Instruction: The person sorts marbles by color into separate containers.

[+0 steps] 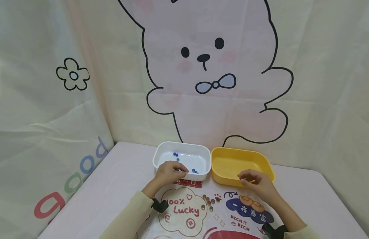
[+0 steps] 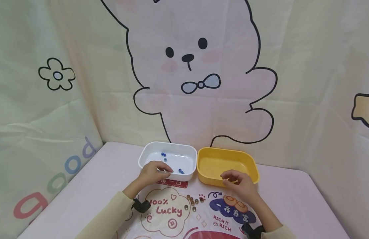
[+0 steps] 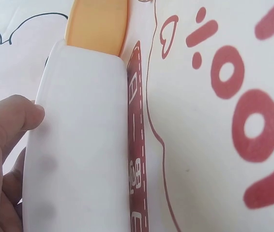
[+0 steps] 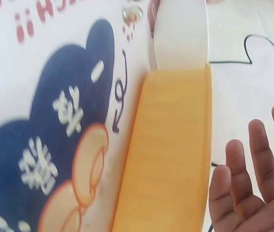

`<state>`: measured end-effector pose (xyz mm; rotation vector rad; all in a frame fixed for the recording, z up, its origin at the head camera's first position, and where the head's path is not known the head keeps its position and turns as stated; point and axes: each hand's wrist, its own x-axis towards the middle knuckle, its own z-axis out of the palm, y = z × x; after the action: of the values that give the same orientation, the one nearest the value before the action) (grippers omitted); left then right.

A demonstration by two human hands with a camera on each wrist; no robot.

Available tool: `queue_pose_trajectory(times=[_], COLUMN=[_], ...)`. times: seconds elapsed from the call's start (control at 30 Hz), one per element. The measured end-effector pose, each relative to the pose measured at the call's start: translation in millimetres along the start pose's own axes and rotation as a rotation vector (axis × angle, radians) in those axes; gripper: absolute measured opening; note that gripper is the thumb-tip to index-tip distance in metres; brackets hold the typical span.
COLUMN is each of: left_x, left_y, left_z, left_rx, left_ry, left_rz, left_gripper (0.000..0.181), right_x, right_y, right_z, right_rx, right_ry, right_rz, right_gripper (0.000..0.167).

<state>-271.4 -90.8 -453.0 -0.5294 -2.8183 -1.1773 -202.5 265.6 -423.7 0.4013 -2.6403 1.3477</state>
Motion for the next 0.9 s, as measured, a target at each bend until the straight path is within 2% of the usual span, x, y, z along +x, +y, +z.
queue_pose_trajectory(times=[0.2, 0.33, 0.4, 0.47, 0.77, 0.9], left_x=[-0.1, -0.6, -0.7, -0.6, -0.3, -0.5], left_y=[-0.3, -0.8, -1.1, -1.2, -2.6, -3.3], left_z=[-0.3, 0.6, 1.2, 1.3, 2.0, 2.1], left_rx=[0.007, -0.007, -0.013, -0.011, 0.008, 0.008], left_ry=[0.004, 0.003, 0.003, 0.006, 0.010, 0.011], left_rz=[0.000, -0.007, -0.010, -0.010, -0.008, -0.006], left_gripper=[0.006, 0.006, 0.006, 0.006, 0.006, 0.006], right_x=[-4.1, -5.4, -5.2, -5.2, -6.8, -5.6], right_y=[-7, -9, -10, -11, -6, -2], right_z=[12, 20, 24, 28, 43, 48], right_rx=[0.032, 0.123, 0.134, 0.115, -0.011, -0.041], right_ry=[-0.075, -0.140, -0.163, -0.176, -0.263, -0.300], right_rz=[0.058, 0.112, 0.124, 0.133, 0.037, 0.047], right_gripper=[0.018, 0.023, 0.025, 0.025, 0.023, 0.021])
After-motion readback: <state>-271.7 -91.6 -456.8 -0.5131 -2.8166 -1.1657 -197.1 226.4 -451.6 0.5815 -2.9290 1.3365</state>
